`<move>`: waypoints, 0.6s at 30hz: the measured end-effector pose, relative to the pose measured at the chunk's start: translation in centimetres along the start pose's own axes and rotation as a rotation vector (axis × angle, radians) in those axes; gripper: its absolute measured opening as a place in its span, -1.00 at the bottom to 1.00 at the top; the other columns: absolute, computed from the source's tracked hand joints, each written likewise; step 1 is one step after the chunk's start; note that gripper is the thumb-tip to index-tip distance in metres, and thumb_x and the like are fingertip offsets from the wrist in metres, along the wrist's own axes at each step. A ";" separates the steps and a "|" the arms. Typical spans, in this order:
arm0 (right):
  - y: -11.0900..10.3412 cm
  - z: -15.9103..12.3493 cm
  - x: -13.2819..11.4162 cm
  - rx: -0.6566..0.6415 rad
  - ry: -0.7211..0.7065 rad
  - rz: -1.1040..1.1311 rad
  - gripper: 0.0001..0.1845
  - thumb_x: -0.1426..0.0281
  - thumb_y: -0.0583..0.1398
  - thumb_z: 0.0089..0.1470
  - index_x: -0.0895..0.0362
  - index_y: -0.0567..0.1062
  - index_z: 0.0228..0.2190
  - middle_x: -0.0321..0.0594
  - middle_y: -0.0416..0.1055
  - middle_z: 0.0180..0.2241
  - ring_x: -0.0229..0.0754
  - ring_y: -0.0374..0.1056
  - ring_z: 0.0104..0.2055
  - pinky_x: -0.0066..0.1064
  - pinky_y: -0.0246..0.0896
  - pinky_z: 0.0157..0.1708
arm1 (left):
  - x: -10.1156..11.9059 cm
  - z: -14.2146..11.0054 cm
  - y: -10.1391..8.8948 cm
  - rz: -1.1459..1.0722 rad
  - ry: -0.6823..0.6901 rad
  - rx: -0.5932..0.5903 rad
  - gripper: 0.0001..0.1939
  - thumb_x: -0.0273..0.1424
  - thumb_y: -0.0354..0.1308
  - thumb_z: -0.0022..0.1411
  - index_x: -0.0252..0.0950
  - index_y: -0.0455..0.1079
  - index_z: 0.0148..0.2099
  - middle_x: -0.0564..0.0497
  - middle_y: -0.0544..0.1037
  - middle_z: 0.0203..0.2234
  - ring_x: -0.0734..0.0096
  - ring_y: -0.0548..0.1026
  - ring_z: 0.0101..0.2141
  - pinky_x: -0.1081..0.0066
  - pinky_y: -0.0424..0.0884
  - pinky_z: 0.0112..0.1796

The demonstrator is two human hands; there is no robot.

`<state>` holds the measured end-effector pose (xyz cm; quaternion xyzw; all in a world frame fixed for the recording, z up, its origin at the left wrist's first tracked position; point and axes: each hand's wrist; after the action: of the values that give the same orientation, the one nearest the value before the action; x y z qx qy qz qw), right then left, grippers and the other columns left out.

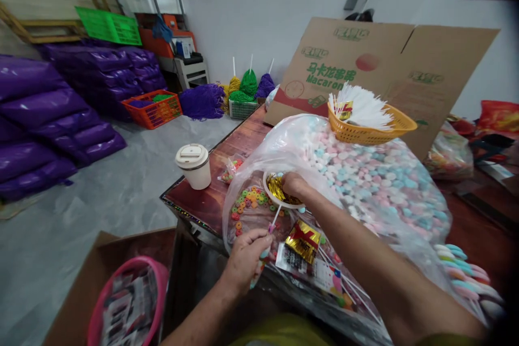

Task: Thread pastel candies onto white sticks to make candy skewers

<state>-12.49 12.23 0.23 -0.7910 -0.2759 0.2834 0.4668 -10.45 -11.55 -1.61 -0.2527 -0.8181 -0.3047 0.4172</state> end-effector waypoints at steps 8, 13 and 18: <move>-2.3 -0.6 1.1 0.011 -0.009 0.122 -0.68 0.26 0.10 0.12 0.19 0.38 -0.14 -0.19 0.34 -0.13 -0.15 0.32 -0.17 -0.24 0.29 -0.21 | -0.4 0.7 -1.4 -0.062 -0.007 0.084 -0.69 -0.19 0.23 -0.10 -0.33 0.37 -0.37 0.10 0.39 -0.65 0.59 0.36 -0.66 0.69 -0.11 -0.78; -2.1 -1.3 1.4 0.015 0.014 0.194 -0.67 0.28 0.10 0.13 0.20 0.35 -0.11 -0.17 0.34 -0.15 -0.19 0.33 -0.21 -0.27 0.31 -0.26 | -0.1 0.8 -1.0 -0.065 0.020 0.043 -0.62 -0.14 0.25 -0.13 -0.35 0.39 -0.36 0.10 0.38 -0.67 0.59 0.35 -0.68 0.67 -0.07 -0.78; -2.0 -0.7 2.0 0.062 -0.020 0.252 -0.69 0.28 0.11 0.12 0.21 0.38 -0.15 -0.19 0.35 -0.16 -0.18 0.33 -0.21 -0.27 0.31 -0.26 | 0.2 0.3 -1.6 -0.122 -0.002 0.100 -0.65 -0.18 0.27 -0.18 -0.34 0.36 -0.41 0.09 0.42 -0.62 0.61 0.36 -0.67 0.70 -0.10 -0.78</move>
<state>-10.96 14.02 1.93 -0.8017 -0.1698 0.3561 0.4490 -11.76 -12.44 -2.06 -0.1815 -0.8466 -0.2878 0.4093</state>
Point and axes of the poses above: each hand's wrist, its own z-axis towards the middle knuckle, its own y-axis out of the palm, x = y × z
